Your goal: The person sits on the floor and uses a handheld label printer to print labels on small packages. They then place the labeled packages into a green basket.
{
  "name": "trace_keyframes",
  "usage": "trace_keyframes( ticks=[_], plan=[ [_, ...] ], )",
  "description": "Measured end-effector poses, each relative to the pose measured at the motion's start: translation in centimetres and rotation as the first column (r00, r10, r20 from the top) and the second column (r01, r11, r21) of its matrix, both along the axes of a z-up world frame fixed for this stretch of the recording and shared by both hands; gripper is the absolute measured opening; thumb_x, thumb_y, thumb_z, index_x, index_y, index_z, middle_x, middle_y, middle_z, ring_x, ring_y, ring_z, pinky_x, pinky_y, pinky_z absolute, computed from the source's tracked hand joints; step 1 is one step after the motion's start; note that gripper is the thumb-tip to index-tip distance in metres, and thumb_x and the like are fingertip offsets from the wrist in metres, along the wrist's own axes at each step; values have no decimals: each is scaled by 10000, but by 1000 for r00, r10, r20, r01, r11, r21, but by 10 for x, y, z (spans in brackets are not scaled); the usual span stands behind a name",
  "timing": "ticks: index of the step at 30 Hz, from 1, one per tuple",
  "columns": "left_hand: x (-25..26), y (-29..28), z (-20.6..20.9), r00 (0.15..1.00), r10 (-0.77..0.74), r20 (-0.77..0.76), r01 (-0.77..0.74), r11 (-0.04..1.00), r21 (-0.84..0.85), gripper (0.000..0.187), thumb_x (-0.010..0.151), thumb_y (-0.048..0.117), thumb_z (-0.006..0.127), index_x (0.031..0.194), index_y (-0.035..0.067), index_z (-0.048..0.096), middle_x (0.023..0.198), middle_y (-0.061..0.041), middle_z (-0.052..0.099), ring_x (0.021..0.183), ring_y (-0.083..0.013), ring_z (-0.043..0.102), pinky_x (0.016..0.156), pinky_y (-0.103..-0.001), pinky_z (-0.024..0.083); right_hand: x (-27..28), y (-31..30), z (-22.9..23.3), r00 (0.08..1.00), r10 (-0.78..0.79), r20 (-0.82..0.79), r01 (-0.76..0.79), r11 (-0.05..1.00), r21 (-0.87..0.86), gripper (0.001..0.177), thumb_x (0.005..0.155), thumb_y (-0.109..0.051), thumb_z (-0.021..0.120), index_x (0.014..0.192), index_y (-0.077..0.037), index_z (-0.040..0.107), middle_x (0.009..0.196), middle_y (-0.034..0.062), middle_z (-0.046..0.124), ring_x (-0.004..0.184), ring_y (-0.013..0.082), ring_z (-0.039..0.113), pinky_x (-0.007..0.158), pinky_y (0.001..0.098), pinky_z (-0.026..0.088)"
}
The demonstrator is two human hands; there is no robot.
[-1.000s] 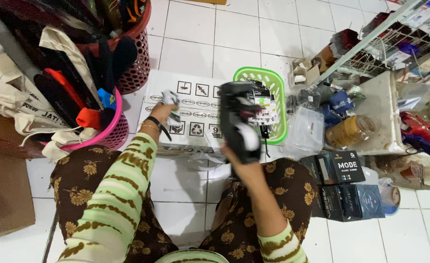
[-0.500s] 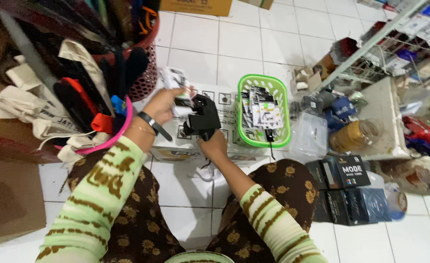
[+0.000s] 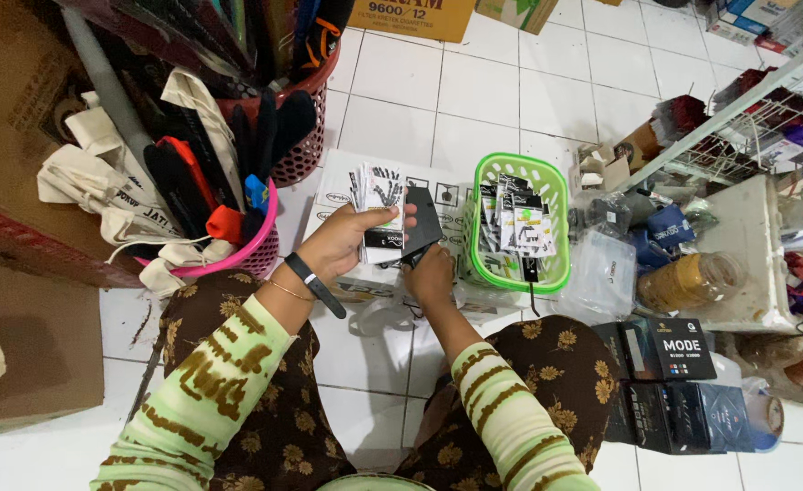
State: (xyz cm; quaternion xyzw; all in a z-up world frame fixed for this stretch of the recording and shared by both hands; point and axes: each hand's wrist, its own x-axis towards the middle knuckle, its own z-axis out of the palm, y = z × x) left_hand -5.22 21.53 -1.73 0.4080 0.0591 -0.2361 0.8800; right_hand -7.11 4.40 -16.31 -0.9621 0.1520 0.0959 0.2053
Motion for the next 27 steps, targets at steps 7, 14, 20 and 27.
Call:
trace_keyframes(
  ticks=[7,14,20,27],
  plan=[
    [-21,-10,25,996,-77,47,76,996,39,357,803,51,814,1135,-34,712,1004,-195,755,905,-315,754,788,-492,642,7,-9,72,994,78,73,-96,951,293,522,879,-379,669,1290,-58,679,1163,201,676,1088,431,678,882,539,588],
    [-15,-19,3,937,-259,236,218,958,184,467,787,140,873,1206,42,693,1089,-132,750,970,-228,716,924,-449,601,-51,-32,177,965,-145,216,-182,220,958,577,993,-372,568,1419,13,506,1269,163,590,1059,234,609,899,386,592],
    [-35,-28,25,851,-387,355,286,908,305,536,744,145,906,1234,68,703,1144,-79,736,1036,-190,673,995,-410,530,-63,-25,158,909,-276,312,-220,317,922,362,889,-148,806,1179,15,664,967,99,718,822,116,658,703,284,602],
    [-22,-23,-25,880,-378,287,316,918,239,359,990,281,661,1271,59,679,1238,-109,694,1189,-234,612,1106,-459,423,-53,-47,128,884,-338,321,-197,354,914,366,870,-158,835,1194,-37,714,1052,75,752,948,83,640,884,285,565]
  ],
)
